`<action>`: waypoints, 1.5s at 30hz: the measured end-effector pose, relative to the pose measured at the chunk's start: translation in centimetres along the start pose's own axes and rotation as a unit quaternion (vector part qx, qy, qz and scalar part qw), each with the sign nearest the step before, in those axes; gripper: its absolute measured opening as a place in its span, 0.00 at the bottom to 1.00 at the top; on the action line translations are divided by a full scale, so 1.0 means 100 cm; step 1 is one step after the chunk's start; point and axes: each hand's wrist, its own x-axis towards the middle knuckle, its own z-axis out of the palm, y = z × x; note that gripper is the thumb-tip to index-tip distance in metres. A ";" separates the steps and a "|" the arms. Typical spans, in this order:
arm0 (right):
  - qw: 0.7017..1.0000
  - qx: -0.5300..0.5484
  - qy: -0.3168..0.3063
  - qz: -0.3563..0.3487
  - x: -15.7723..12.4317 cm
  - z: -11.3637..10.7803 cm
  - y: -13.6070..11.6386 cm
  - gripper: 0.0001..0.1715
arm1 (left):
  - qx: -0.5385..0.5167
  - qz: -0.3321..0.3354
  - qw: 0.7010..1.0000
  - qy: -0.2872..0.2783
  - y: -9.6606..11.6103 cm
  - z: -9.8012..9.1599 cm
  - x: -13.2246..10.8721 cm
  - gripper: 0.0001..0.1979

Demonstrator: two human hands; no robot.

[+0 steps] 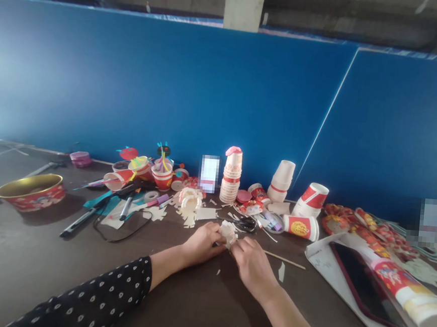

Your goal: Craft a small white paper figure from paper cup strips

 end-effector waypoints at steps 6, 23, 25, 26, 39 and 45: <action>0.999 0.007 -0.004 0.032 0.001 0.000 -0.002 0.13 | 0.000 0.001 1.000 0.000 0.001 -0.001 0.000 0.06; 0.999 0.006 -0.002 0.053 0.002 0.000 -0.006 0.15 | 0.002 -0.005 1.000 -0.006 0.001 -0.002 0.000 0.05; 0.998 0.010 -0.010 0.059 0.002 0.000 -0.006 0.14 | 0.000 -0.007 1.000 -0.004 0.002 -0.003 0.000 0.06; 0.998 0.013 -0.015 0.064 0.002 0.000 -0.005 0.13 | -0.001 -0.007 1.000 -0.003 0.002 -0.003 -0.001 0.06; 0.995 0.066 -0.024 0.075 0.007 -0.003 -0.005 0.13 | -0.013 -0.015 1.000 0.002 0.000 0.000 -0.001 0.06; 0.996 0.045 -0.009 0.075 0.005 0.002 -0.005 0.15 | -0.013 0.004 1.000 -0.002 0.000 0.000 -0.001 0.06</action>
